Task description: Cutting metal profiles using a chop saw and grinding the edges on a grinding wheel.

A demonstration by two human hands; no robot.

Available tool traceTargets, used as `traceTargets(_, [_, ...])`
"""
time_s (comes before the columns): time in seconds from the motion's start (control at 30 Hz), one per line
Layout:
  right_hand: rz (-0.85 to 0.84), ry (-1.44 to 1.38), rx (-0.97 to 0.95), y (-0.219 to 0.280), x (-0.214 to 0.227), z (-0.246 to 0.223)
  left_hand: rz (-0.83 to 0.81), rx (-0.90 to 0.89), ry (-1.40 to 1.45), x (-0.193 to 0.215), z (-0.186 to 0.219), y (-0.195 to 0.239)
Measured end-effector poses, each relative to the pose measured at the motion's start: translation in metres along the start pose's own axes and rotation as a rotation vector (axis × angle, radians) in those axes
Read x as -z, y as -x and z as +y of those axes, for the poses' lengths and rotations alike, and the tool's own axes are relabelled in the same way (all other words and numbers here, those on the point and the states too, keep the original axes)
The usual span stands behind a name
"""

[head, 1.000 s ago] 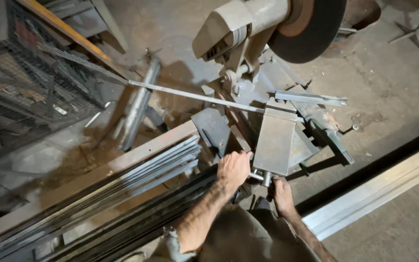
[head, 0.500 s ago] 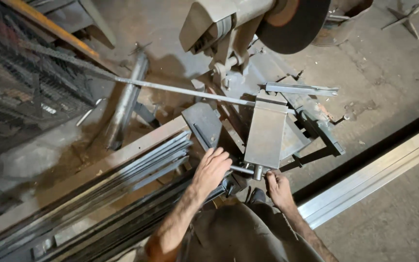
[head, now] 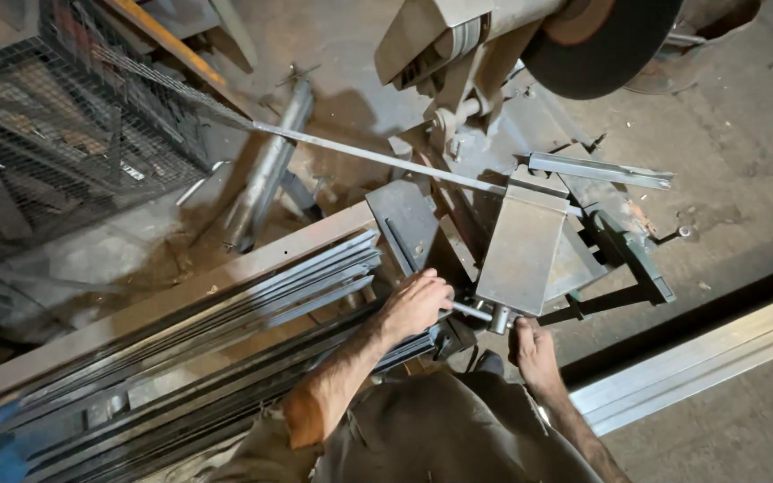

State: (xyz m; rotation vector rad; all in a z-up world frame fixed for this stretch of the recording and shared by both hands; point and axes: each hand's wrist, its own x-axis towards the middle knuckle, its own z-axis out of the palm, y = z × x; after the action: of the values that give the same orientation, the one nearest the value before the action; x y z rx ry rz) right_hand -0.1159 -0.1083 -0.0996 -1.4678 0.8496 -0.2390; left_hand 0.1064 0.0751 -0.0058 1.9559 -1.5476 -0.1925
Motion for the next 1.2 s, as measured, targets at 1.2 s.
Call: traceTargets(1.2, [-0.114, 0.073, -0.071, 0.013, 0.011, -0.015, -0.262, 0.225, -0.015, 0.033, 0.032, -0.019])
